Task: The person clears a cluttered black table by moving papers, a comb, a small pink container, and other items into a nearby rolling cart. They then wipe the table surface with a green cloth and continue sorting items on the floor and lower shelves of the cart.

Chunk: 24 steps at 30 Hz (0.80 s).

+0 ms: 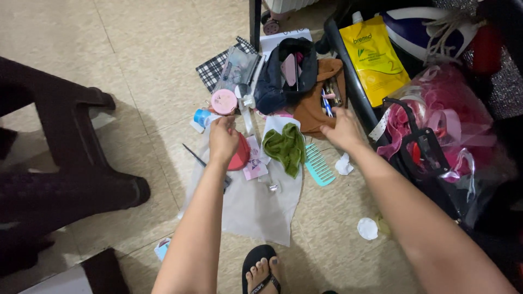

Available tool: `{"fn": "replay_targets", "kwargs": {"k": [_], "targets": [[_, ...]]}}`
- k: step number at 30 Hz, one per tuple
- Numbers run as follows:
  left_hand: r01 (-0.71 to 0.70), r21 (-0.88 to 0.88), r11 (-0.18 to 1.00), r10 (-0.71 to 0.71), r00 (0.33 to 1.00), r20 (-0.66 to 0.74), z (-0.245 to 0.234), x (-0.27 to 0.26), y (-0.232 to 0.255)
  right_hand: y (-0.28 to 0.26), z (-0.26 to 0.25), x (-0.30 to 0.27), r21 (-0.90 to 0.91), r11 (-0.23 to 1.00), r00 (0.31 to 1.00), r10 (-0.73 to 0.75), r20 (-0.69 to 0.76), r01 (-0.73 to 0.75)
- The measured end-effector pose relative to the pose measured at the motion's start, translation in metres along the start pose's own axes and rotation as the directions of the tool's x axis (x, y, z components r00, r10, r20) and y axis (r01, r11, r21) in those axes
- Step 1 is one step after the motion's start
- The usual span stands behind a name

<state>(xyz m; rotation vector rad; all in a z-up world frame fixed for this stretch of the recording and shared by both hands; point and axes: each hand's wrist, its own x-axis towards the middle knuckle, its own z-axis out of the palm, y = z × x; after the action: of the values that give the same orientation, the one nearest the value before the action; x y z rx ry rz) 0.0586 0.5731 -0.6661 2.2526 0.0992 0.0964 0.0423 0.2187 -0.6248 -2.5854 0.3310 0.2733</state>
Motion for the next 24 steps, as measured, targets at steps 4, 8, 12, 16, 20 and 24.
{"fn": "replay_targets", "kwargs": {"k": [4,8,12,16,20,24], "targets": [[-0.105,0.129,0.986,0.108,0.994,-0.019,0.011,0.033,-0.029,0.008,0.006,0.001,0.049,0.999,0.998,-0.024,0.066,0.020],[-0.088,0.266,0.960,0.083,0.996,0.028,0.010,0.074,-0.069,0.019,0.010,0.008,0.054,0.998,0.997,-0.044,0.069,0.040],[-0.126,0.330,0.935,0.116,0.992,0.051,0.009,0.090,-0.080,0.032,0.029,0.015,0.040,0.999,0.999,0.006,0.048,-0.008],[-0.146,0.294,0.945,0.156,0.988,-0.010,0.000,0.086,-0.041,0.031,0.037,0.016,0.083,0.997,1.000,-0.005,-0.006,0.006],[-0.232,0.110,0.967,0.239,0.969,-0.059,0.034,0.077,0.036,-0.001,0.027,0.000,0.106,0.994,0.999,-0.021,-0.025,0.024],[-0.319,-0.134,0.938,0.344,0.901,0.263,0.079,0.051,0.105,-0.031,-0.001,-0.024,-0.039,0.966,0.963,-0.257,-0.080,0.255]]}}
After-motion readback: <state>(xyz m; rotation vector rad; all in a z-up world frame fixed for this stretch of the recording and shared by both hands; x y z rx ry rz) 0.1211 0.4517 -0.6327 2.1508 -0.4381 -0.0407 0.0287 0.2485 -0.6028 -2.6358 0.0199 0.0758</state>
